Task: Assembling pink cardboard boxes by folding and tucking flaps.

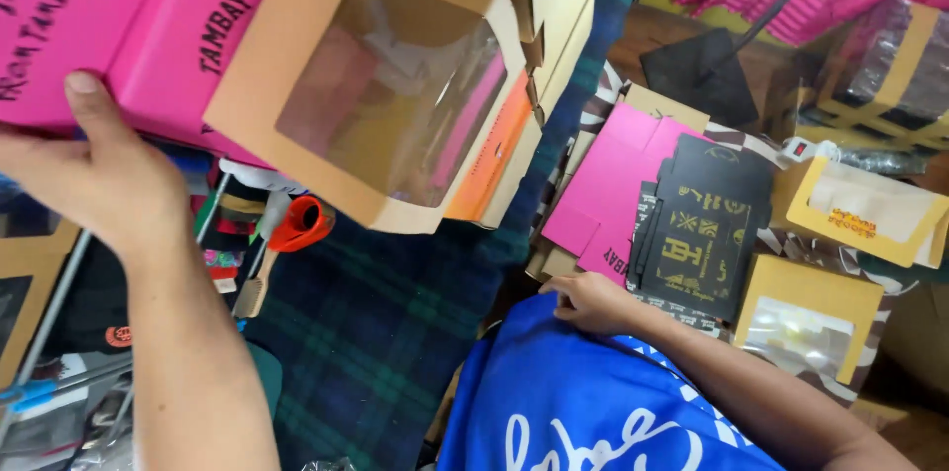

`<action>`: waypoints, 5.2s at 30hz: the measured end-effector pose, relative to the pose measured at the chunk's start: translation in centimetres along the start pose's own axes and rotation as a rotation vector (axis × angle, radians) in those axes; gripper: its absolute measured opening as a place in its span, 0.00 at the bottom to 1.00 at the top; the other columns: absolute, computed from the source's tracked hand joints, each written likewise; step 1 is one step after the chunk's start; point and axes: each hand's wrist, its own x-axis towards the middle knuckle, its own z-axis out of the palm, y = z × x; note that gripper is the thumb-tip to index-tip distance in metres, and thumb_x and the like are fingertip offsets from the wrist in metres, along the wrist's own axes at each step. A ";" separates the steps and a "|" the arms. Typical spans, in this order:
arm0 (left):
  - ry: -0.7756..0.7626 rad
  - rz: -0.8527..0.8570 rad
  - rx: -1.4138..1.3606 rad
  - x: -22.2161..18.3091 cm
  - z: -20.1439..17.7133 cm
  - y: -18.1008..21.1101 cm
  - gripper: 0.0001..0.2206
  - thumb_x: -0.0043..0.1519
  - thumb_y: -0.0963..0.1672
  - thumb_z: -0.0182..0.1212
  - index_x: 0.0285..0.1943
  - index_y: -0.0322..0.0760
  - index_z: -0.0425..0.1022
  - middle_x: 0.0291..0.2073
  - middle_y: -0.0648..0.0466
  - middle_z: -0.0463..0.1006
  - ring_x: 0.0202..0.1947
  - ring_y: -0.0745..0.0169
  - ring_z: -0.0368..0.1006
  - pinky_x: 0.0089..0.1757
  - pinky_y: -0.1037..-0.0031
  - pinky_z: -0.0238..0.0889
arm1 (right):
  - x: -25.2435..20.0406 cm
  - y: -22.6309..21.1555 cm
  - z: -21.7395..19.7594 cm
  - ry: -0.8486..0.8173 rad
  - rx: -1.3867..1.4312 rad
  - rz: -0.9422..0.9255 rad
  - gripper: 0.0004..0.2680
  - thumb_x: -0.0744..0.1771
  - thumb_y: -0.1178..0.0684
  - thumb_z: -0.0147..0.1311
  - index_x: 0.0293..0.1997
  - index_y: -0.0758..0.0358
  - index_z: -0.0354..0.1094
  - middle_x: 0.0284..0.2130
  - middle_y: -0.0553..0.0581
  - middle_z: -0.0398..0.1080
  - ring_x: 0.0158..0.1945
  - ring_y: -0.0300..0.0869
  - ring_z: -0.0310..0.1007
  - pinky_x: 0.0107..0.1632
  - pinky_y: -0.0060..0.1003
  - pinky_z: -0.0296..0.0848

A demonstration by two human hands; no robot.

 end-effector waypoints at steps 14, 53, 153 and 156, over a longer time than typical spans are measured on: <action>-0.640 -0.564 1.114 -10.9 -11.9 -8.5 0.12 0.65 0.32 0.54 0.57 0.25 0.66 0.32 0.37 0.69 0.29 0.47 0.66 0.25 0.53 0.59 | 11.5 12.8 -0.1 -0.120 -0.238 0.422 0.33 0.64 0.56 0.64 0.76 0.58 0.43 0.76 0.62 0.38 0.69 0.61 0.55 0.58 0.56 0.76; -1.414 -0.677 -0.582 -33.4 10.7 13.9 0.54 0.49 0.63 0.64 0.79 0.38 0.43 0.77 0.44 0.50 0.76 0.43 0.49 0.66 0.52 0.49 | -17.5 -6.9 -13.8 0.791 -0.023 0.186 0.15 0.51 0.72 0.60 0.30 0.55 0.78 0.38 0.46 0.78 0.37 0.37 0.77 0.40 0.32 0.72; 0.704 -1.542 -0.954 -43.4 -19.4 12.8 0.25 0.61 0.34 0.53 0.70 0.24 0.63 0.60 0.32 0.73 0.37 0.51 0.83 0.32 0.75 0.82 | 8.3 -24.5 1.9 -0.187 1.055 -0.182 0.05 0.65 0.62 0.57 0.40 0.73 0.75 0.26 0.68 0.72 0.30 0.52 0.77 0.39 0.53 0.81; 0.470 -1.339 -1.067 -40.7 -20.6 14.7 0.45 0.45 0.34 0.69 0.76 0.22 0.52 0.67 0.29 0.64 0.51 0.54 0.78 0.46 0.71 0.76 | 7.5 -28.8 1.8 -0.191 1.010 -0.331 0.04 0.63 0.61 0.60 0.37 0.72 0.75 0.24 0.63 0.73 0.31 0.45 0.75 0.40 0.47 0.80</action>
